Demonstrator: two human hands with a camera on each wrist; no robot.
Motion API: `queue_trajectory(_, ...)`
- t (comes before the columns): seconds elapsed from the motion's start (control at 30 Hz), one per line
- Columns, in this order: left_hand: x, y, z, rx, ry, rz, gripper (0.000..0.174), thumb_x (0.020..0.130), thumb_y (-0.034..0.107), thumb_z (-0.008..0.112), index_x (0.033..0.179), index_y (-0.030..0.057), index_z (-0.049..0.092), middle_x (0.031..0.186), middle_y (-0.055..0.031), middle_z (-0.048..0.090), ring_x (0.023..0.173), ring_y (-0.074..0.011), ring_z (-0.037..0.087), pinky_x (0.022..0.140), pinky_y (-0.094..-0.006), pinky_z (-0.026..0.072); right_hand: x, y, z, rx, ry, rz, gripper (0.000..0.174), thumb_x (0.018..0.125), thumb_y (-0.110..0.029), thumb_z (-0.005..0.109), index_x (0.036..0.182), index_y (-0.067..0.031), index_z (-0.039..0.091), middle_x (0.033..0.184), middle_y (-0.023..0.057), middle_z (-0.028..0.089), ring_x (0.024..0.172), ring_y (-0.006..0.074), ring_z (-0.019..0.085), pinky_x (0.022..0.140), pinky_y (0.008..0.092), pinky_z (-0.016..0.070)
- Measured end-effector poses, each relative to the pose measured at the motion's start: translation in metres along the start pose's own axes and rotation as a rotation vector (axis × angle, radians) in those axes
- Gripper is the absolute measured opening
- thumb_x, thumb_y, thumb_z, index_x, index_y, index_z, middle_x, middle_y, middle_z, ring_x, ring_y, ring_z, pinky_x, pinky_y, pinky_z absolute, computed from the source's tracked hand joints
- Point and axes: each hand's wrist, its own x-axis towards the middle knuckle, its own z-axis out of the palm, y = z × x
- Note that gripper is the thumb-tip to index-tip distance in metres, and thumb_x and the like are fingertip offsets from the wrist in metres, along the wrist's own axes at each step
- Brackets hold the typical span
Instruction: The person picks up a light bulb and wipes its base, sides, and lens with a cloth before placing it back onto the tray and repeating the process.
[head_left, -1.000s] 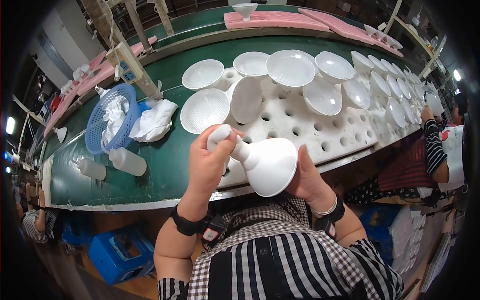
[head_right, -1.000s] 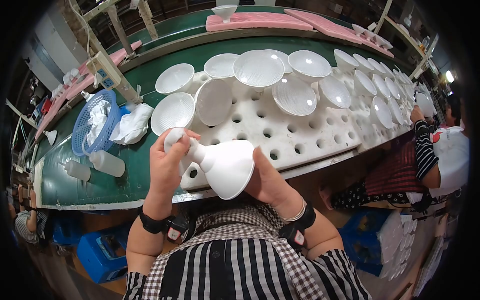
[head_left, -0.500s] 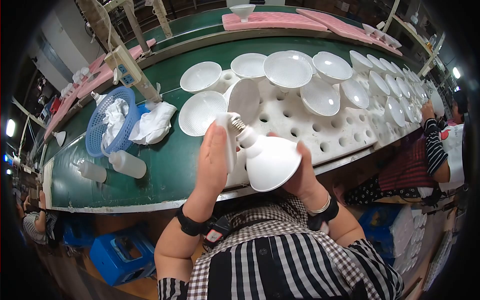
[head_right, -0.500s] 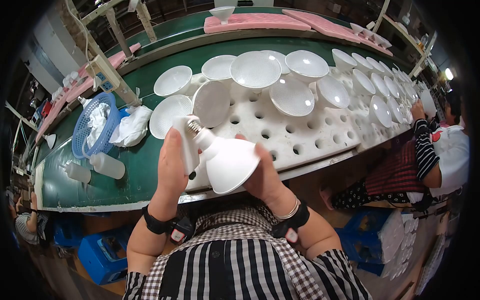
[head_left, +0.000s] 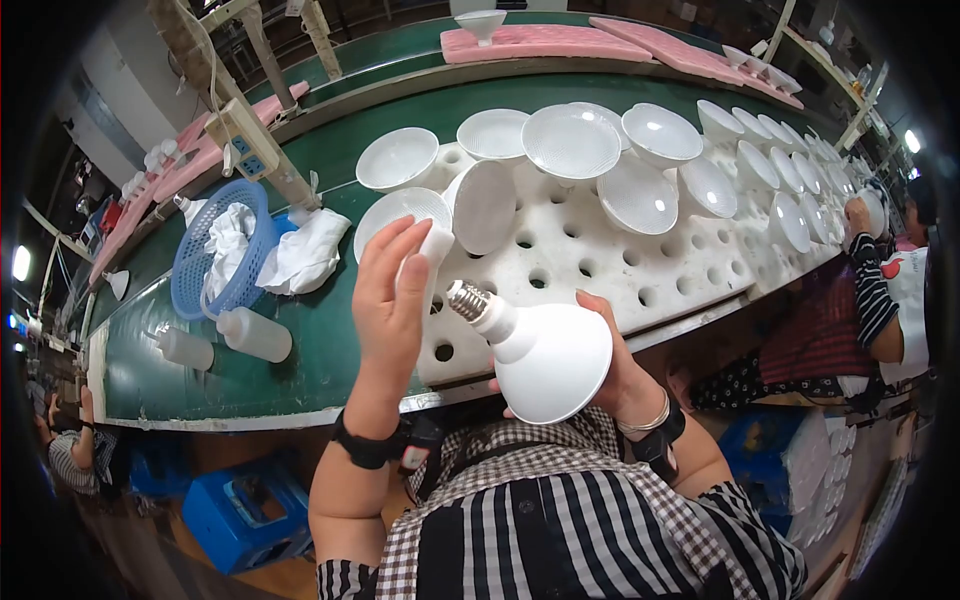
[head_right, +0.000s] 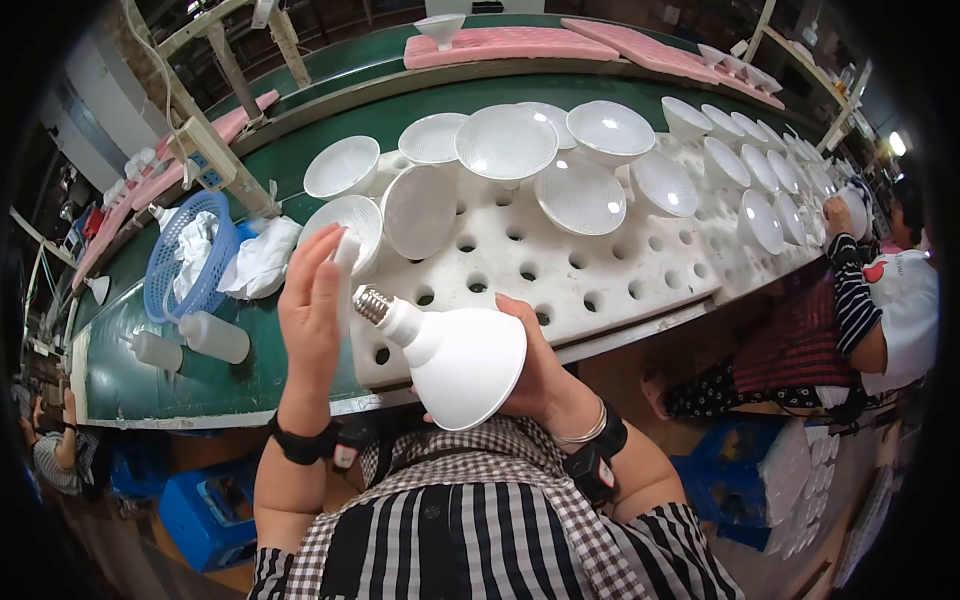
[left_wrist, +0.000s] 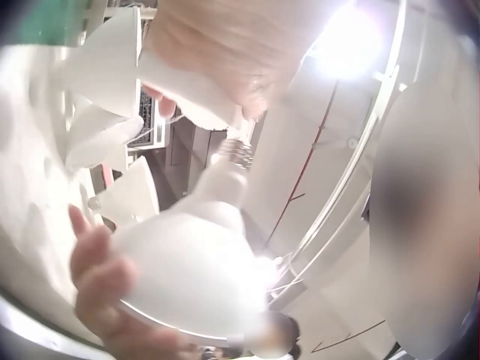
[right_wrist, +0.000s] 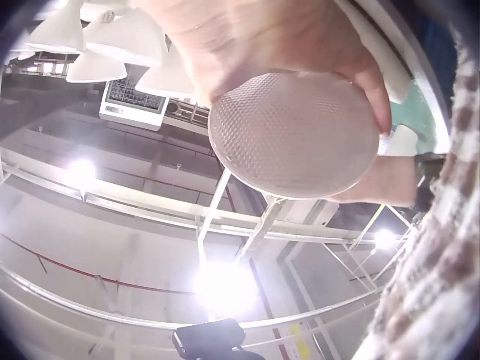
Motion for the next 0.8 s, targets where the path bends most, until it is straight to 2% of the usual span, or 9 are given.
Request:
queue_trajectory(0.07,-0.003,0.007,-0.007,-0.672,-0.226,-0.282,0.034,0.099,0.021,0.056,0.127,0.0031,0.061,0.126,-0.0116,0.059,0.112,-0.0196,0.058,0.095,-0.0331,0.0451,0.002,0.002,0.005,-0.031,0.036,-0.02,0.09,0.089,-0.071,0.035,0.148,-0.0027,0.034,0.133,0.0332,0.048,0.119,0.0549,0.05,0.093,0.0702,0.0431)
queue_trajectory(0.13,-0.01,0.016,0.001,-0.669,-0.227,-0.175,0.039,0.095,0.016,0.063,0.13,0.0013,0.056,0.122,-0.0073,0.06,0.108,-0.0138,0.057,0.093,-0.0296,0.0454,0.003,0.001,0.0,0.001,0.084,-0.042,0.091,0.089,-0.071,0.035,0.148,-0.0021,0.033,0.134,0.0326,0.048,0.119,0.0549,0.051,0.093,0.0697,0.0435)
queue_trajectory(0.23,-0.016,0.032,0.0,-0.66,-0.32,-0.335,0.032,0.087,0.008,0.072,0.117,0.0017,0.061,0.106,-0.0032,0.063,0.095,-0.0098,0.058,0.085,-0.0256,0.047,0.003,0.0,-0.003,0.041,-0.032,0.046,0.092,0.089,-0.072,0.034,0.149,-0.0024,0.032,0.135,0.0324,0.047,0.119,0.055,0.05,0.092,0.0695,0.0442)
queue_trajectory(0.33,-0.017,0.028,0.001,-0.523,-0.264,-0.334,0.023,0.088,0.009,0.069,0.108,0.0014,0.061,0.099,-0.0055,0.066,0.088,-0.0131,0.062,0.081,-0.0273,0.049,0.003,0.005,0.002,-0.131,0.023,-0.005,0.093,0.089,-0.075,0.034,0.15,-0.0051,0.031,0.138,0.0298,0.047,0.122,0.05,0.051,0.097,0.0642,0.0447)
queue_trajectory(0.4,-0.018,0.025,0.005,-0.481,-0.196,-0.339,0.019,0.09,0.01,0.068,0.105,0.0016,0.061,0.095,-0.0051,0.065,0.085,-0.0129,0.062,0.079,-0.0274,0.0491,0.005,0.012,-0.001,-0.3,0.263,-0.307,0.1,0.085,-0.075,0.047,0.154,-0.0083,0.02,0.145,0.0253,0.04,0.131,0.0409,0.046,0.104,0.0555,0.0425)
queue_trajectory(0.5,-0.015,0.03,0.012,-0.523,-0.083,-0.425,0.015,0.092,0.011,0.066,0.103,0.0014,0.062,0.09,-0.003,0.064,0.082,-0.0107,0.06,0.075,-0.0268,0.0489,0.003,0.015,-0.006,-0.584,0.134,-0.583,0.113,0.081,-0.062,0.067,0.157,-0.009,0.001,0.153,0.0176,0.027,0.141,0.0304,0.03,0.114,0.0441,0.0292)
queue_trajectory(0.6,-0.013,0.031,0.018,-0.653,-0.04,-0.52,0.016,0.094,0.014,0.064,0.103,0.0011,0.062,0.09,-0.0012,0.064,0.082,-0.0087,0.058,0.074,-0.0264,0.049,0.002,0.013,-0.004,-0.972,0.171,-0.807,0.126,0.074,-0.059,0.076,0.157,-0.0124,-0.006,0.155,0.0172,0.023,0.143,0.0288,0.027,0.113,0.0447,0.0296)
queue_trajectory(0.73,-0.017,0.022,0.017,-0.678,-0.072,-0.506,0.028,0.098,0.022,0.06,0.116,0.0012,0.06,0.11,-0.008,0.063,0.096,-0.0131,0.059,0.083,-0.0287,0.0473,0.002,0.013,0.0,-1.121,0.213,-0.869,0.113,0.082,-0.06,0.068,0.157,-0.0136,-0.001,0.152,0.0184,0.029,0.14,0.0318,0.032,0.113,0.0446,0.031)
queue_trajectory(0.8,-0.02,0.021,0.019,-0.569,-0.072,-0.355,0.032,0.098,0.025,0.059,0.121,0.0018,0.06,0.117,-0.01,0.061,0.103,-0.0163,0.057,0.088,-0.0313,0.0462,0.005,0.01,-0.006,-0.42,0.204,-0.545,0.093,0.089,-0.066,0.051,0.157,-0.0147,0.012,0.15,0.0171,0.035,0.136,0.036,0.039,0.11,0.0526,0.0344)
